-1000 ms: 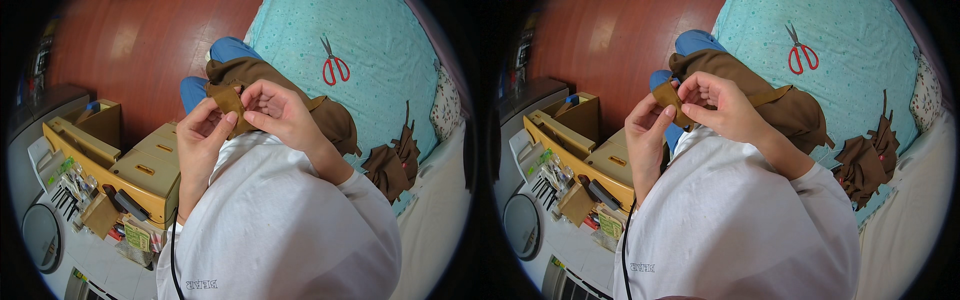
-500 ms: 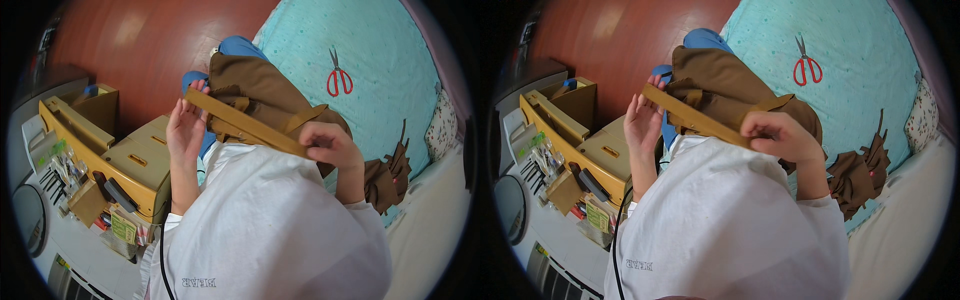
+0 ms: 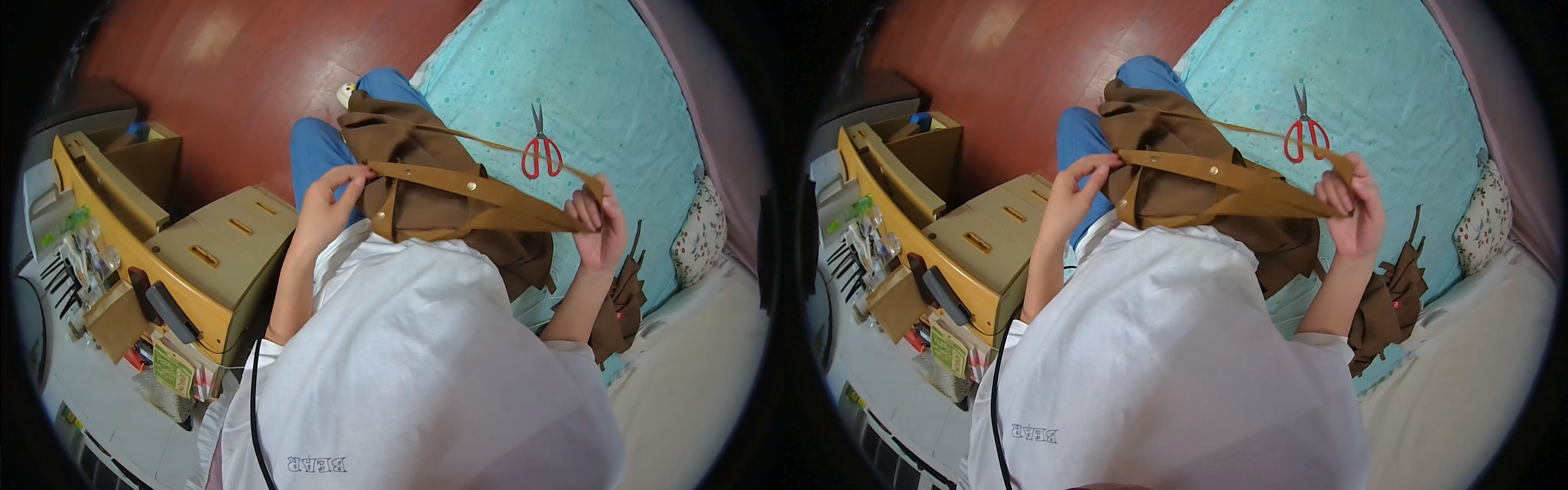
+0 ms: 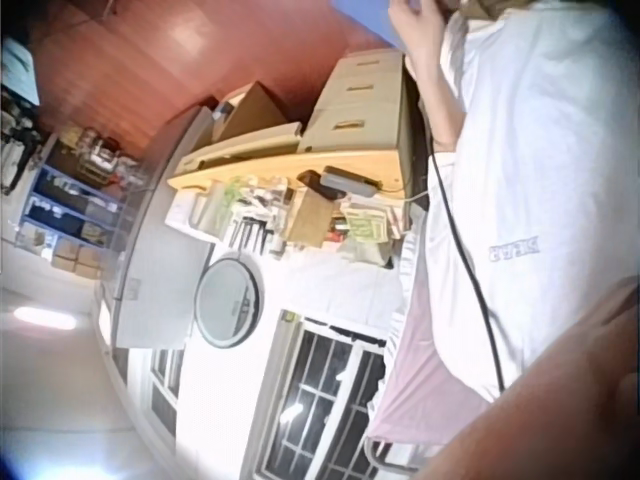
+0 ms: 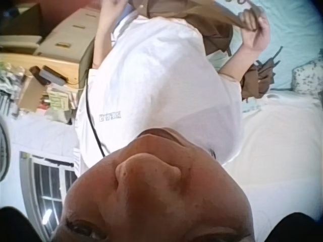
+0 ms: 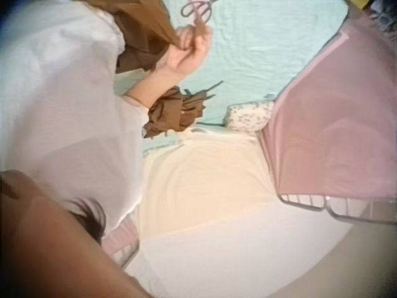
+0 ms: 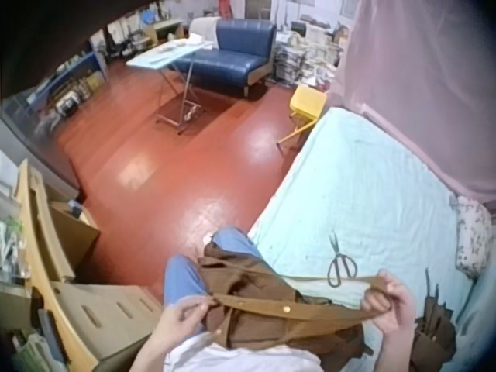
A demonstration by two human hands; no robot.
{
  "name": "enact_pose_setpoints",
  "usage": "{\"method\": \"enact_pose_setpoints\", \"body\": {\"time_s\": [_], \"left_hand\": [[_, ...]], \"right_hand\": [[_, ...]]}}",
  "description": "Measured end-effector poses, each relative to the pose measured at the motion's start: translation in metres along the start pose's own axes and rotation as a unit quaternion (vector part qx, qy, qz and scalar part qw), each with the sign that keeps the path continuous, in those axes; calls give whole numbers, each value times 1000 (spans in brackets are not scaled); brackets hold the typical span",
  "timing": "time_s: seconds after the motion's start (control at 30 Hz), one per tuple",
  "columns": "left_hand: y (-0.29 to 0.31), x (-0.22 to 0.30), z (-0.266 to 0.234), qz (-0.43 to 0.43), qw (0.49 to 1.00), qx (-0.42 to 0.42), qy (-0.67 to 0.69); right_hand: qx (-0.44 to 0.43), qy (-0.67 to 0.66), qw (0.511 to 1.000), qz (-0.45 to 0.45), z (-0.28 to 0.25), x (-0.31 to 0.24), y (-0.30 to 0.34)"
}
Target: The person uses scissors to cut thread and fabric, then manipulates straps and buttons on a brown bag.
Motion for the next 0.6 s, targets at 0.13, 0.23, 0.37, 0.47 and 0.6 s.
{"method": "enact_pose_setpoints", "body": {"time_s": [0.13, 0.23, 0.37, 0.47, 0.6], "left_hand": [[7, -12, 7, -36, 996, -65, -42], [9, -8, 7, -32, 996, -89, 5], [8, -7, 8, -33, 993, -113, 29], [9, -7, 9, -34, 992, -117, 31], [9, -9, 8, -37, 991, -124, 42]], "right_hand": [[55, -8, 998, -32, -22, -19, -5], [63, -5, 997, -40, -31, -26, -6], [68, -5, 997, -45, -35, -29, -7], [82, -11, 995, -46, -41, -28, -7], [90, -24, 995, -47, -45, -26, -7]]}}
Point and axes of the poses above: each hand's wrist, its own y-axis away from the middle knuckle, its own z-axis out of the palm, x = y × z, the point moved 7 cm from there along -y, towards the middle knuckle, and after that the axes turned 8 degrees about -z, right-handed, at the moved point
